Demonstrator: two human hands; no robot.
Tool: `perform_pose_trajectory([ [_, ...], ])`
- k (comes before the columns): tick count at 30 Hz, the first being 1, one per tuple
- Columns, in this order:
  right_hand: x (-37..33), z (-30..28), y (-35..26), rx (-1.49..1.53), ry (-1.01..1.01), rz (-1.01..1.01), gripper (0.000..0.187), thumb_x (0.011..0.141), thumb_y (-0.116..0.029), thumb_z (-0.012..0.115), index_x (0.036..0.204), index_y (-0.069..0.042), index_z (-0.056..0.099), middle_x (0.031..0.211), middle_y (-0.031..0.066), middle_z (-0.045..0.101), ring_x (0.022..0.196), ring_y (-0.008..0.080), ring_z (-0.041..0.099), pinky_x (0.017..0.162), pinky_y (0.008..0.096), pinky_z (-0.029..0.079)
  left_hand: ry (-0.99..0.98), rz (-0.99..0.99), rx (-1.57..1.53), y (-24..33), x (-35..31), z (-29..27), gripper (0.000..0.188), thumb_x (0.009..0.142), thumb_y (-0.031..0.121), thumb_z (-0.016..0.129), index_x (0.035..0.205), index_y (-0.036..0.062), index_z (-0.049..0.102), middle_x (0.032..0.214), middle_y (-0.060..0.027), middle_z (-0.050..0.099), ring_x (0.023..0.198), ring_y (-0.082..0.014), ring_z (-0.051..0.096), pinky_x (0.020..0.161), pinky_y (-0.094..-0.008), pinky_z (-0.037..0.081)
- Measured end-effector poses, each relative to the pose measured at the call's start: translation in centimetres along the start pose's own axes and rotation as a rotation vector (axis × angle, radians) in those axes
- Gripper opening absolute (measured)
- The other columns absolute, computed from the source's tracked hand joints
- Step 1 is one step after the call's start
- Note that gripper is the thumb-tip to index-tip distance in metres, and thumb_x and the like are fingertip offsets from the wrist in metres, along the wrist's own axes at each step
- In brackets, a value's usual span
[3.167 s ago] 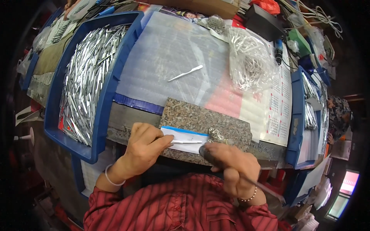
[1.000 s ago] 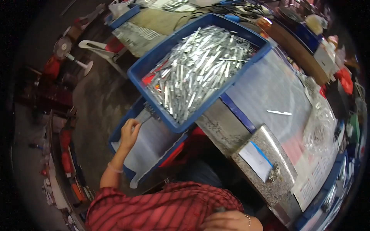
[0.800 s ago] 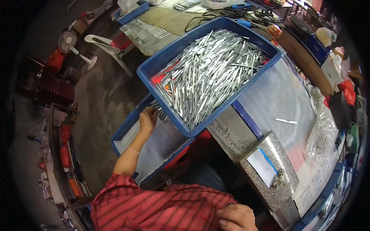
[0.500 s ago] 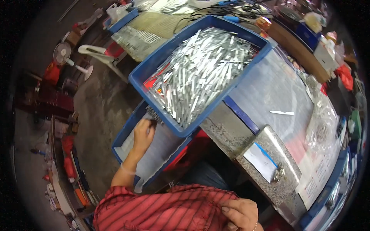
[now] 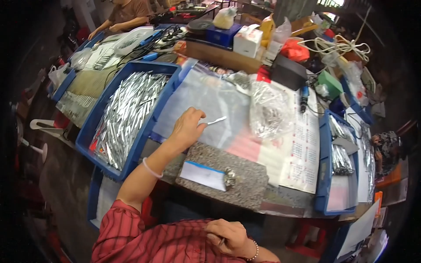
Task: The worker picks up small metal pins from a bin, places them on a stone block, and uses a soldering tool to apply heat.
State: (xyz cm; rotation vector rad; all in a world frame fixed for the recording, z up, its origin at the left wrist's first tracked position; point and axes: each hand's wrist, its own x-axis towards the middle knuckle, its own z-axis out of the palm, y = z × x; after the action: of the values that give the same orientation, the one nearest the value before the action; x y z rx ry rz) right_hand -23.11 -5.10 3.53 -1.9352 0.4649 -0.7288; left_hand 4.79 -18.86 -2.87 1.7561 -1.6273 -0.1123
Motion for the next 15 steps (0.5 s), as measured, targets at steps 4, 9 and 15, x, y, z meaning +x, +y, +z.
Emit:
perform_pose_trajectory([
  [4, -2.5, -0.9, 0.8, 0.023, 0.088, 0.274, 0.011, 0.086, -0.003, 0.06, 0.092, 0.001, 0.068, 0.085, 0.0136, 0.069, 0.07, 0.0196, 0.066, 0.063, 0.0273, 0.051, -0.24, -0.078, 0.097, -2.7, 2.9, 4.0, 0.016, 0.081, 0.015, 0.065, 0.089, 0.0016, 0.064, 0.09, -0.0183, 0.061, 0.087, -0.0383, 0.059, 0.077, -0.0463, 0.048],
  [9, -1.5, -2.0, 1.3, 0.048, 0.123, 0.296, 0.01, 0.086, -0.002, 0.061, 0.093, 0.0, 0.067, 0.083, 0.0127, 0.067, 0.064, 0.017, 0.063, 0.057, 0.0259, 0.048, -0.318, -0.071, 0.194, -1.8, 2.3, 1.4, 0.017, 0.08, 0.017, 0.066, 0.087, 0.0015, 0.064, 0.087, -0.0192, 0.062, 0.085, -0.0382, 0.06, 0.075, -0.0446, 0.049],
  [15, 1.8, -3.2, 1.7, 0.453, 0.243, 0.512, 0.022, 0.097, -0.006, 0.051, 0.116, -0.001, 0.061, 0.083, 0.0029, 0.066, 0.057, 0.0029, 0.051, 0.054, 0.0203, 0.043, -0.427, -0.196, -0.656, 9.1, -5.2, -5.8, 0.02, 0.088, -0.003, 0.059, 0.107, 0.0021, 0.057, 0.088, -0.0058, 0.063, 0.072, -0.0059, 0.058, 0.058, -0.0213, 0.045],
])
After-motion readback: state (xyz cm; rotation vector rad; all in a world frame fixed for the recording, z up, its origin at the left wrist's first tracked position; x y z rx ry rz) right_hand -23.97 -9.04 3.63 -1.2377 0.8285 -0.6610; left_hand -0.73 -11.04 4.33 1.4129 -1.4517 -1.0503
